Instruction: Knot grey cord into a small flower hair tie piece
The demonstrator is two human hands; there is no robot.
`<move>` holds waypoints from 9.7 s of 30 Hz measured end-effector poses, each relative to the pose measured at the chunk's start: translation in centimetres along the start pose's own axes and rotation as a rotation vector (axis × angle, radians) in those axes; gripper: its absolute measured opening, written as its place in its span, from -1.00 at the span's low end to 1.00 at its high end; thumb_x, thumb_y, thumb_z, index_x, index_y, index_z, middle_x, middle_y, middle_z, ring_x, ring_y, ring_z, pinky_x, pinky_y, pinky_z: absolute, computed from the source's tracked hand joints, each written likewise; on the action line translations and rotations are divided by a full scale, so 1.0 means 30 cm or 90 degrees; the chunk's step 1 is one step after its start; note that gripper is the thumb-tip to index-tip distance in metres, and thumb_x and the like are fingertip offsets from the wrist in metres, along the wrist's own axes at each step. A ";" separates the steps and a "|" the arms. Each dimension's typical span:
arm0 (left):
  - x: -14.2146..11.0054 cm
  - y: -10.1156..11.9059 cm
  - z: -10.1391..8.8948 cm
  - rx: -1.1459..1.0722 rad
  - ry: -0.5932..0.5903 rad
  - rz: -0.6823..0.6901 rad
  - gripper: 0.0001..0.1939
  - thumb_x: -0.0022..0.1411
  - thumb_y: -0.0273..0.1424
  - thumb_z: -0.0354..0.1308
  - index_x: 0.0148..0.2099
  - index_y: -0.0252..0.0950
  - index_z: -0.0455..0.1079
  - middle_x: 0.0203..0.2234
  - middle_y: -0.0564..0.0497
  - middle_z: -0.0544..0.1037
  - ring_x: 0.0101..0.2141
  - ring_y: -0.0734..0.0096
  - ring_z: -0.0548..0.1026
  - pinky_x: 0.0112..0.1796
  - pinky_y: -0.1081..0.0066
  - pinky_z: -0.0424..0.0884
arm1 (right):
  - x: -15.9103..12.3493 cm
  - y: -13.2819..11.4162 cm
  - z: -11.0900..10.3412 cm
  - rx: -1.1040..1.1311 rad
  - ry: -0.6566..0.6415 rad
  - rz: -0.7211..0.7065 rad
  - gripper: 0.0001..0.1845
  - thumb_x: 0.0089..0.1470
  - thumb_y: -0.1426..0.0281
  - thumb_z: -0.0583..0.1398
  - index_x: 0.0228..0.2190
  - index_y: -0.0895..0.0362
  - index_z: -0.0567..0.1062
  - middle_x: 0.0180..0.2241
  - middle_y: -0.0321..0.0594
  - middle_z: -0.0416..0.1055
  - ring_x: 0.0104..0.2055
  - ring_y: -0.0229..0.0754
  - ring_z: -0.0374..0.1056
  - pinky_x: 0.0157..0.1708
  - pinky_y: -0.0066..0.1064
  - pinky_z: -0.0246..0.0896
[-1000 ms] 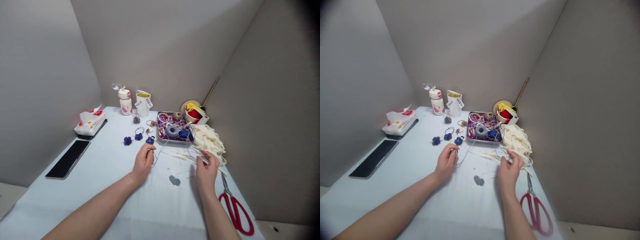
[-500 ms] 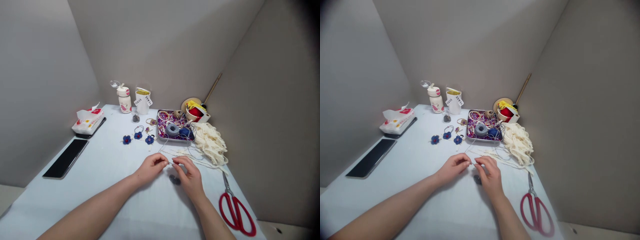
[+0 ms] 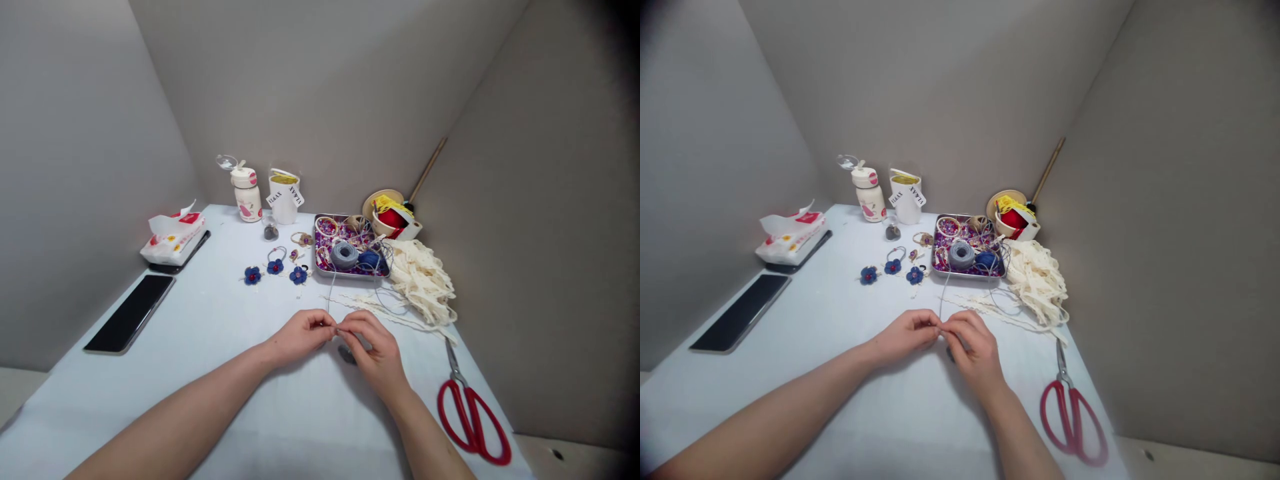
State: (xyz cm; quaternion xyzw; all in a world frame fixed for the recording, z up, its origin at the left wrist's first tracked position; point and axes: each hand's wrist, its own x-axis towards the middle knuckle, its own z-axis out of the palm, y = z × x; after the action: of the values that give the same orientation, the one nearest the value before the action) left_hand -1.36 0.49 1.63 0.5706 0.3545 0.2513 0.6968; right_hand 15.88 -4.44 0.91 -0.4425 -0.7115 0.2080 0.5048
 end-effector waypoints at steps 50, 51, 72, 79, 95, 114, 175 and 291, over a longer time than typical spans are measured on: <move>-0.001 0.004 -0.046 -0.246 -0.077 -0.140 -0.70 0.06 -0.26 0.28 -0.32 -0.42 0.37 -0.59 0.15 0.29 -0.70 0.78 -0.08 -0.63 0.49 -0.28 | -0.009 -0.009 0.015 -0.043 0.031 0.083 -0.86 0.12 0.45 0.16 -0.25 0.09 0.47 -0.26 -0.17 0.32 -0.35 -0.23 0.30 -0.32 -0.33 0.28; -0.001 0.005 -0.047 -0.251 -0.074 -0.141 -0.70 0.05 -0.26 0.29 -0.32 -0.42 0.37 -0.59 0.14 0.30 -0.70 0.78 -0.08 -0.63 0.49 -0.28 | -0.008 -0.011 0.014 -0.046 0.034 0.081 -0.87 0.12 0.44 0.16 -0.25 0.09 0.47 -0.27 -0.17 0.32 -0.34 -0.23 0.30 -0.32 -0.33 0.29; -0.008 -0.002 -0.032 -0.229 -0.070 -0.132 -0.63 -0.07 -0.21 0.38 -0.37 -0.40 0.39 -0.69 0.22 0.09 -0.66 0.71 -0.06 -0.59 0.47 -0.24 | -0.007 -0.030 0.023 -0.003 0.003 0.066 -0.90 0.10 0.52 0.16 -0.40 0.11 0.45 -0.38 -0.23 0.31 -0.36 -0.24 0.26 -0.38 -0.39 0.20; -0.004 -0.003 -0.040 -0.245 -0.075 -0.157 -0.66 -0.07 -0.27 0.38 -0.38 -0.39 0.36 -0.70 0.24 0.06 -0.66 0.71 -0.10 -0.58 0.47 -0.25 | -0.010 -0.026 0.026 0.009 -0.004 0.092 -0.92 0.12 0.50 0.16 -0.39 0.11 0.44 -0.38 -0.23 0.31 -0.36 -0.24 0.26 -0.37 -0.38 0.20; -0.004 -0.007 -0.038 -0.226 -0.056 -0.131 -0.75 0.03 -0.30 0.29 -0.35 -0.38 0.37 -0.69 0.24 0.03 -0.65 0.68 -0.10 -0.58 0.45 -0.23 | -0.015 -0.019 0.024 0.007 -0.007 0.136 -0.91 0.15 0.45 0.13 -0.35 0.09 0.45 -0.35 -0.23 0.33 -0.32 -0.22 0.29 -0.32 -0.37 0.19; -0.005 0.001 -0.031 -0.228 -0.043 -0.136 -0.76 0.00 -0.31 0.31 -0.38 -0.38 0.37 -0.72 0.24 0.03 -0.66 0.68 -0.10 -0.59 0.44 -0.23 | -0.005 -0.035 0.024 0.009 -0.007 0.124 -0.92 0.14 0.47 0.14 -0.39 0.10 0.43 -0.39 -0.24 0.32 -0.36 -0.23 0.25 -0.36 -0.37 0.18; -0.007 0.015 0.022 0.043 0.156 0.022 -0.81 0.06 -0.31 0.18 -0.37 -0.37 0.40 -0.61 0.14 0.23 -0.52 0.54 0.17 -0.45 0.49 0.10 | -0.014 -0.018 0.033 -0.031 0.032 0.169 -0.92 0.12 0.45 0.15 -0.42 0.09 0.41 -0.39 -0.25 0.33 -0.35 -0.21 0.22 -0.33 -0.35 0.14; -0.014 -0.022 0.042 0.271 0.211 0.131 -0.84 0.11 -0.40 0.09 -0.33 -0.28 0.50 -0.47 0.03 0.47 -0.41 0.42 0.37 -0.34 0.45 0.25 | -0.023 -0.016 0.034 -0.155 -0.021 0.210 -0.87 0.18 0.38 0.06 -0.41 0.09 0.34 -0.36 -0.24 0.34 -0.29 -0.18 0.24 -0.21 -0.29 0.07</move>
State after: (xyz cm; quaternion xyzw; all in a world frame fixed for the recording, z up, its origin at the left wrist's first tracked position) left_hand -0.67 -0.75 1.20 0.6881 0.4483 0.3308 0.4650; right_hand 14.83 -5.12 0.49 -0.6073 -0.6574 0.2080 0.3947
